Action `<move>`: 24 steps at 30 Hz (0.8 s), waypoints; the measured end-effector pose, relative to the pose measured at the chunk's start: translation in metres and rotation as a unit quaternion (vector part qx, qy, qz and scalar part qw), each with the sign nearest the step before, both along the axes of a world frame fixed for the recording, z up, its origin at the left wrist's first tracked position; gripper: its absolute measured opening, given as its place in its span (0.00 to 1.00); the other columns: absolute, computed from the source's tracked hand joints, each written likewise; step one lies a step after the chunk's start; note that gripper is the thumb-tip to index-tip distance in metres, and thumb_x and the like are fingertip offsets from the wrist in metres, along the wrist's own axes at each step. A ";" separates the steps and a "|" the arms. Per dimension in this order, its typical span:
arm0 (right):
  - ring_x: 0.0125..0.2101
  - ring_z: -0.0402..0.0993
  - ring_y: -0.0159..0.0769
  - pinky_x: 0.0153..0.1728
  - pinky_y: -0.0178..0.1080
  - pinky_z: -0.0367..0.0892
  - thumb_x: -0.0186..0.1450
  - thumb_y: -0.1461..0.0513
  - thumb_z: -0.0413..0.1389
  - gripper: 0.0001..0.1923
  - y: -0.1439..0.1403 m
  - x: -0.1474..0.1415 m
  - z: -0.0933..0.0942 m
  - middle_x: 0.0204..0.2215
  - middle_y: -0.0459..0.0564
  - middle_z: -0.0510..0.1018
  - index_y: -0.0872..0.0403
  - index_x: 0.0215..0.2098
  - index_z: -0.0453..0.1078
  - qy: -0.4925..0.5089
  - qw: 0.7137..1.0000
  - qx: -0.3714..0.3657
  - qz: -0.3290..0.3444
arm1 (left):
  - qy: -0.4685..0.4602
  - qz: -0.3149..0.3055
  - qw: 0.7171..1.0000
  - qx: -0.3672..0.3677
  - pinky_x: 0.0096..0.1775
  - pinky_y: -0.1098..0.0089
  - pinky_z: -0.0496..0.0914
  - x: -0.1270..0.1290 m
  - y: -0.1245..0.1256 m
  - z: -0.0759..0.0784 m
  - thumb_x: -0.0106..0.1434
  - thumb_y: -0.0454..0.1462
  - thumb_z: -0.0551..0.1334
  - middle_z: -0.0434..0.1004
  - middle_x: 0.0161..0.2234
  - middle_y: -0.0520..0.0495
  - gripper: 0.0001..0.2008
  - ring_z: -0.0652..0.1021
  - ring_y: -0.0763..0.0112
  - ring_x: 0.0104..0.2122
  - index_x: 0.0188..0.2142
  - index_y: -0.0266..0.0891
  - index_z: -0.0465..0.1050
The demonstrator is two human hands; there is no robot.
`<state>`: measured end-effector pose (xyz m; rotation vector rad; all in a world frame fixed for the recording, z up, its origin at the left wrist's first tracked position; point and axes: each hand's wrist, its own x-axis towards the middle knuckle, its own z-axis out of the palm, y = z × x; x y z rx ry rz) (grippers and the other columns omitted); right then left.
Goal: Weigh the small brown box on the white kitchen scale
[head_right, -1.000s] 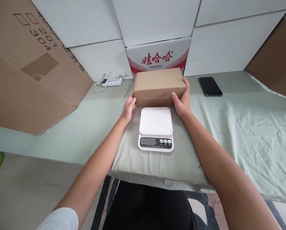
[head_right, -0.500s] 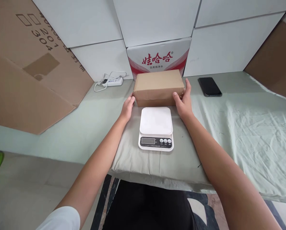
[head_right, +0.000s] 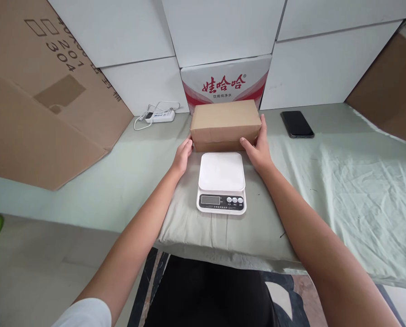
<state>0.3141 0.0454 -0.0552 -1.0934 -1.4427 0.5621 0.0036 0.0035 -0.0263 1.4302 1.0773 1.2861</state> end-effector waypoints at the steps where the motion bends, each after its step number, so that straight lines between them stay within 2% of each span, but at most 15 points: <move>1: 0.80 0.63 0.61 0.79 0.71 0.61 0.55 0.35 0.71 0.70 0.000 -0.001 0.001 0.83 0.57 0.60 0.41 0.84 0.41 0.001 1.000 0.001 0.001 | 0.001 -0.006 1.000 0.005 0.81 0.45 0.55 0.000 0.000 0.001 0.73 0.64 0.60 0.68 0.79 0.46 0.38 0.62 0.49 0.82 0.72 0.49 0.73; 4: 0.77 0.67 0.62 0.76 0.71 0.66 0.56 0.32 0.69 0.67 -0.005 -0.003 0.007 0.82 0.57 0.62 0.40 0.83 0.45 0.000 1.000 0.020 0.014 | 0.006 -0.021 1.000 0.017 0.81 0.47 0.55 0.000 -0.002 0.004 0.74 0.63 0.59 0.69 0.79 0.47 0.38 0.64 0.50 0.81 0.73 0.49 0.72; 8: 0.76 0.68 0.63 0.75 0.72 0.67 0.57 0.25 0.63 0.69 -0.020 -0.008 0.024 0.79 0.58 0.67 0.39 0.84 0.42 -0.017 0.997 0.070 0.033 | 0.010 -0.012 0.999 0.051 0.81 0.48 0.56 -0.003 -0.012 0.018 0.75 0.62 0.59 0.68 0.80 0.48 0.38 0.62 0.46 0.82 0.76 0.49 0.70; 11: 0.79 0.63 0.62 0.76 0.71 0.65 0.60 0.24 0.61 0.65 -0.043 -0.010 0.038 0.80 0.55 0.64 0.34 0.84 0.40 -0.023 0.994 0.109 0.018 | 0.009 -0.012 0.995 0.096 0.81 0.50 0.58 -0.005 -0.034 0.032 0.76 0.61 0.57 0.67 0.80 0.49 0.38 0.60 0.45 0.83 0.78 0.48 0.67; 13: 0.80 0.61 0.61 0.76 0.69 0.66 0.61 0.27 0.63 0.62 -0.065 -0.008 0.044 0.81 0.51 0.61 0.29 0.83 0.42 -0.016 0.991 0.134 0.014 | 0.004 -0.016 0.994 0.107 0.81 0.51 0.58 -0.007 -0.055 0.036 0.77 0.60 0.57 0.65 0.81 0.48 0.39 0.60 0.46 0.83 0.79 0.47 0.64; 16: 0.80 0.61 0.61 0.76 0.68 0.68 0.63 0.31 0.67 0.58 -0.105 -0.003 0.045 0.80 0.49 0.62 0.26 0.82 0.46 -0.009 0.989 0.145 0.014 | -0.002 -0.036 0.994 0.100 0.82 0.52 0.57 -0.012 -0.090 0.031 0.78 0.56 0.57 0.61 0.82 0.47 0.38 0.58 0.47 0.83 0.80 0.46 0.62; 19: 0.77 0.65 0.64 0.72 0.70 0.71 0.62 0.33 0.69 0.56 -0.142 0.003 0.041 0.76 0.52 0.68 0.28 0.80 0.51 0.004 0.991 0.131 0.003 | 0.006 -0.070 0.994 0.080 0.82 0.52 0.57 -0.019 -0.120 0.020 0.79 0.53 0.56 0.60 0.82 0.49 0.35 0.59 0.50 0.83 0.80 0.47 0.62; 24: 0.68 0.75 0.60 0.64 0.65 0.78 0.63 0.38 0.72 0.50 -0.168 0.003 0.034 0.70 0.53 0.73 0.29 0.77 0.56 0.025 0.994 0.109 0.006 | -0.002 -0.079 0.995 0.065 0.83 0.51 0.56 -0.022 -0.143 0.011 0.79 0.49 0.55 0.59 0.83 0.50 0.34 0.58 0.51 0.83 0.80 0.48 0.62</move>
